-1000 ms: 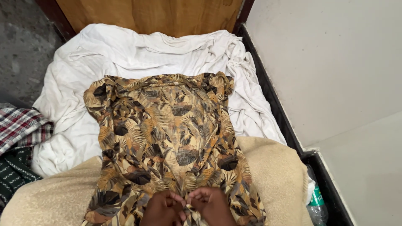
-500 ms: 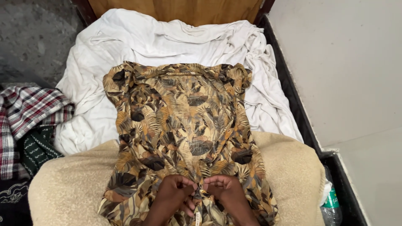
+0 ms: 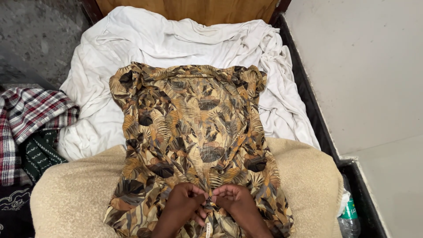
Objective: Buttoning a patterned short-sleeved shirt on a bed.
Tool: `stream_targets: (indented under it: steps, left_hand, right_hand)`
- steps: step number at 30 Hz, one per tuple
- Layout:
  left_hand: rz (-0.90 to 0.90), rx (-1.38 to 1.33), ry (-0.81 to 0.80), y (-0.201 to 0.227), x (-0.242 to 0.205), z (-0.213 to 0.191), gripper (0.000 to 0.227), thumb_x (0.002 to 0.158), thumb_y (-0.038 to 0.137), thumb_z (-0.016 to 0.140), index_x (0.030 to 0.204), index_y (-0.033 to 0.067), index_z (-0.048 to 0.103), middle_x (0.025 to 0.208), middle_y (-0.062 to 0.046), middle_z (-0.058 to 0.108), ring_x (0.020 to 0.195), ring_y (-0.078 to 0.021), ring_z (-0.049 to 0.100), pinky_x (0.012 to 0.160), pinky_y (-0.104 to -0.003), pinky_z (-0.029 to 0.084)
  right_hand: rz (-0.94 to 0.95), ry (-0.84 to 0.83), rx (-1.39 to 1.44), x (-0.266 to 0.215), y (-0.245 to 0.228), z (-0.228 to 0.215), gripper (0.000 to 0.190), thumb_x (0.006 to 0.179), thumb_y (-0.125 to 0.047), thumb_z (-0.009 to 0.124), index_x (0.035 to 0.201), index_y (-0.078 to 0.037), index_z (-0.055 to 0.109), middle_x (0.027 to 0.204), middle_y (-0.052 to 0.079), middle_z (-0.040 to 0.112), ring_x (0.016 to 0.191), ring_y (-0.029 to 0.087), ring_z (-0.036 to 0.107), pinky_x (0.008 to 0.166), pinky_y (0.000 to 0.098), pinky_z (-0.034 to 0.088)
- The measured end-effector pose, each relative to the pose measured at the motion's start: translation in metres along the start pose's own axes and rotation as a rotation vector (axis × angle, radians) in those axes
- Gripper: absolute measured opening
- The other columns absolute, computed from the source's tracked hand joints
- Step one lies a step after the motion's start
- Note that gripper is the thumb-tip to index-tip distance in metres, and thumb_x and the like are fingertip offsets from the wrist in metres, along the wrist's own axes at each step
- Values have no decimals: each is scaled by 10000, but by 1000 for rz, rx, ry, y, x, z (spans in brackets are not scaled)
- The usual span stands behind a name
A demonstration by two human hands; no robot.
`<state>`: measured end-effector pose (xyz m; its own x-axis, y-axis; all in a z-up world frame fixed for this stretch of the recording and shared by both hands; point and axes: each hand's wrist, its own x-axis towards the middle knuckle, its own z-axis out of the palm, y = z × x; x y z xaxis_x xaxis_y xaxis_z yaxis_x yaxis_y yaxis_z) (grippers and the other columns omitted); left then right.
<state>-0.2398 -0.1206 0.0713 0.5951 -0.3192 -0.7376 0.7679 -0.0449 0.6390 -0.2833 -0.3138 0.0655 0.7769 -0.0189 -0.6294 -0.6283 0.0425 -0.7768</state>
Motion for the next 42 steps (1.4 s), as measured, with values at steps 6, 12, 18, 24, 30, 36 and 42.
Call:
stream_targets:
  steps: [6,12,18,24,30,36,42]
  left_hand:
    - [24,8,-13,-8,7,-1,164,929,33,694,980,-123,685,785,-171,701,537,-221,689,426,-378,581]
    - [18,10,-14,-9,9,-1,156,934,23,695,959,-130,680,779,-173,690,552,-234,699,438,-387,598]
    - [22,5,-35,-15,13,-3,129,938,-11,657,955,-135,689,791,-194,721,585,-242,733,526,-385,633]
    - [95,57,-60,-10,3,-1,192,936,55,711,853,-117,730,717,-160,729,578,-187,720,543,-325,638]
    - [192,196,45,-10,-2,7,133,893,47,749,852,-77,771,697,-126,756,554,-158,715,505,-296,607]
    - [223,280,106,-9,-6,9,121,894,56,737,888,-55,785,699,-121,768,542,-156,723,479,-300,595]
    - [221,272,151,-3,-12,13,111,893,53,749,891,-55,776,709,-120,764,555,-149,707,480,-303,589]
  right_hand:
    - [11,-20,-24,3,4,-4,198,899,-93,734,1043,40,759,828,77,748,619,121,605,570,275,500]
    - [6,-57,15,2,4,-7,225,905,-71,667,1082,28,766,878,74,769,740,115,690,699,270,569]
    - [-63,-97,-16,1,6,-1,127,865,9,740,990,30,744,868,77,777,776,114,727,729,256,591]
    - [-193,-76,-15,5,27,7,128,830,67,776,920,13,703,798,56,723,714,95,671,643,236,556]
    - [-251,-25,-34,9,33,9,161,817,104,777,918,13,692,814,55,732,736,98,685,689,231,578]
    - [-157,-69,50,11,34,4,132,820,116,752,908,37,691,823,87,751,756,126,736,727,258,609]
    - [-162,-86,32,11,34,4,129,819,100,769,910,35,706,827,78,753,755,118,728,722,253,601]
